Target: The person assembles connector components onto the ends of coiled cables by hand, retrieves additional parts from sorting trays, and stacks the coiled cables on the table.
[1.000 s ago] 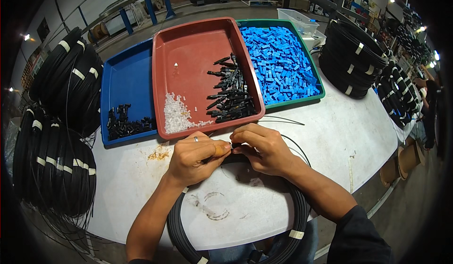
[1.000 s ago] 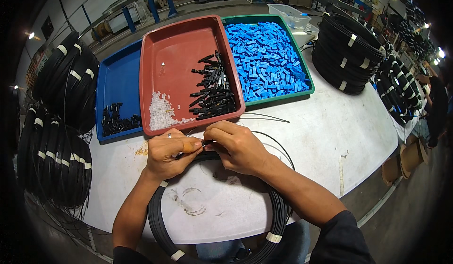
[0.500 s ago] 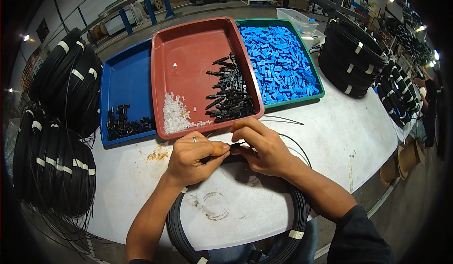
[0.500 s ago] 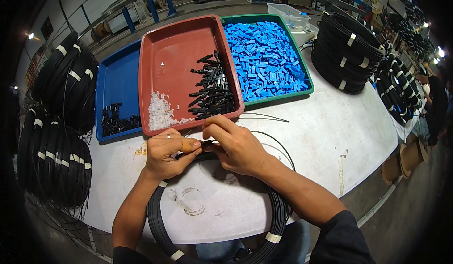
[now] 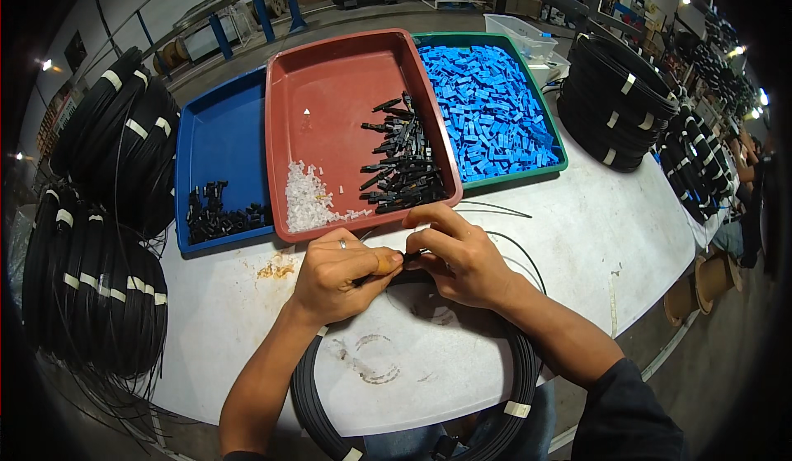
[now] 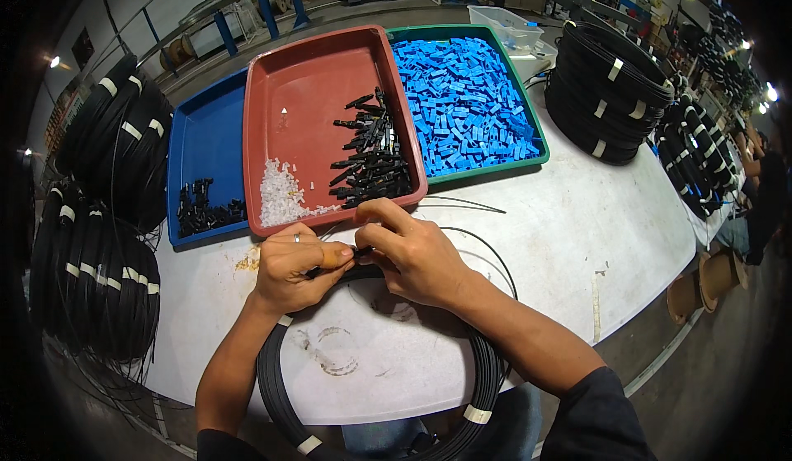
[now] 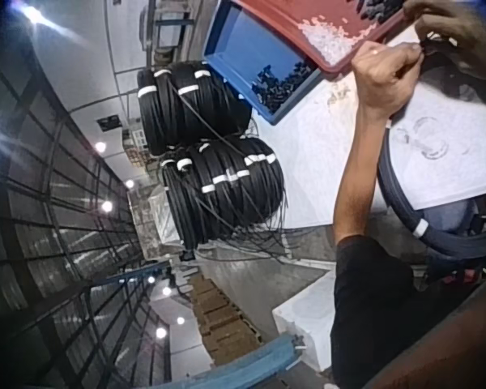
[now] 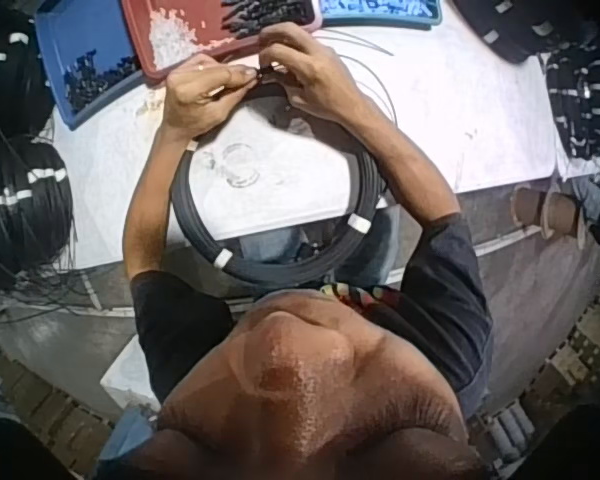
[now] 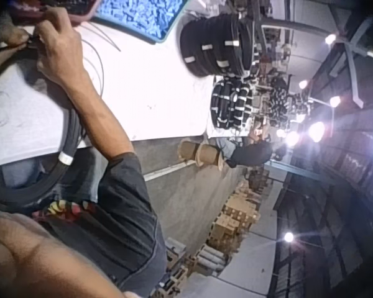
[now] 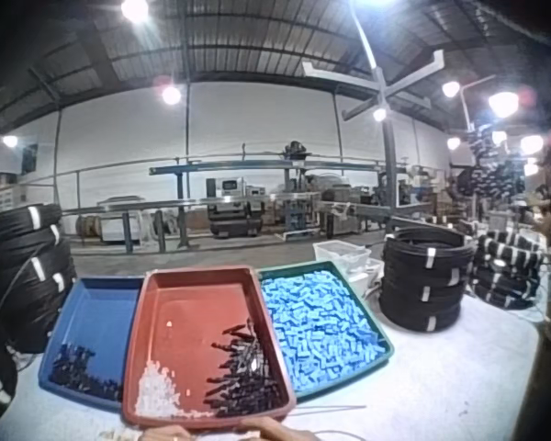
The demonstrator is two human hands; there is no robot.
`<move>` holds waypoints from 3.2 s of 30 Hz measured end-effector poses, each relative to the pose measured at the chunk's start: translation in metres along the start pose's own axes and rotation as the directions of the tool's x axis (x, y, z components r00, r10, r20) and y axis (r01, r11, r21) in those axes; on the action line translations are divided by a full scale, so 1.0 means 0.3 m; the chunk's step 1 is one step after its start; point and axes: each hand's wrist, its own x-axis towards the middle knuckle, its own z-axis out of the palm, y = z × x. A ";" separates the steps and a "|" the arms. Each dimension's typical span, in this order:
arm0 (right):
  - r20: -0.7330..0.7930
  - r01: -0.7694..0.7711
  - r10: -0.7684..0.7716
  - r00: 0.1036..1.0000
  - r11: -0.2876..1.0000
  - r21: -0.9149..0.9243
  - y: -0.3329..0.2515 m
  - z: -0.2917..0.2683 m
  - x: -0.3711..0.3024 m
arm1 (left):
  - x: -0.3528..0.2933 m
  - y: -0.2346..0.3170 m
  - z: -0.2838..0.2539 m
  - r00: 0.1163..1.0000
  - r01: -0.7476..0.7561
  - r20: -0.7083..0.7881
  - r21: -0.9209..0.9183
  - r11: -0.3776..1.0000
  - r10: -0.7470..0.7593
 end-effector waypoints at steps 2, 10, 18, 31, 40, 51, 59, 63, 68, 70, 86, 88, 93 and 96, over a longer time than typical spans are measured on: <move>0.016 -0.007 0.007 1.000 1.000 0.017 -0.001 -0.001 0.000 | 0.001 0.001 0.000 1.000 -0.015 0.017 0.008 1.000 0.015; -0.040 0.007 -0.006 0.999 1.000 0.018 0.007 0.009 0.002 | -0.002 -0.002 0.009 0.999 0.008 -0.031 0.006 1.000 -0.008; -0.017 -0.005 0.005 1.000 1.000 0.027 0.004 0.007 0.004 | -0.002 -0.001 0.003 1.000 -0.029 0.007 0.028 0.999 0.029; 0.027 -0.030 0.028 0.999 0.994 0.104 0.021 0.010 -0.004 | -0.004 -0.006 0.006 0.997 -0.073 -0.003 0.031 0.997 0.073; 0.002 -0.008 0.007 1.000 0.994 0.111 0.020 0.009 -0.002 | -0.006 -0.005 0.004 1.000 -0.012 0.010 0.002 1.000 0.012; 0.016 -0.091 0.090 0.996 0.972 0.219 0.003 0.001 0.007 | -0.007 0.005 0.001 1.000 0.008 0.006 0.026 1.000 -0.008; -0.034 0.055 -0.051 0.998 0.990 0.133 0.019 0.006 0.008 | -0.007 0.008 -0.003 0.998 0.055 -0.001 0.011 0.998 -0.055; -0.027 0.065 -0.062 0.998 0.988 0.139 0.018 0.002 0.006 | -0.007 0.008 -0.005 0.995 0.095 0.008 -0.033 0.995 -0.095; -0.008 0.032 -0.031 0.999 0.988 0.152 0.018 0.002 0.003 | -0.006 0.011 -0.005 0.994 0.108 0.017 -0.030 0.994 -0.107; -0.001 0.031 -0.032 1.000 0.988 0.149 0.015 0.000 0.005 | -0.007 0.010 -0.004 0.993 0.115 0.021 -0.027 0.993 -0.114; -0.027 0.053 -0.050 0.998 0.987 0.151 0.023 0.012 0.003 | -0.004 0.002 -0.001 0.997 0.077 -0.003 -0.058 0.995 -0.077; -0.019 0.046 -0.044 0.999 0.988 0.145 0.019 0.010 0.003 | -0.003 0.001 -0.002 0.998 0.058 0.004 -0.061 0.996 -0.058; -0.007 0.032 -0.032 0.999 0.992 0.125 0.024 0.010 -0.001 | 0.000 0.004 0.002 0.997 0.073 0.000 -0.062 0.995 -0.073; -0.016 0.050 -0.049 0.999 0.993 0.106 0.026 0.006 -0.003 | -0.004 0.002 -0.002 0.998 0.053 0.033 -0.036 0.998 -0.052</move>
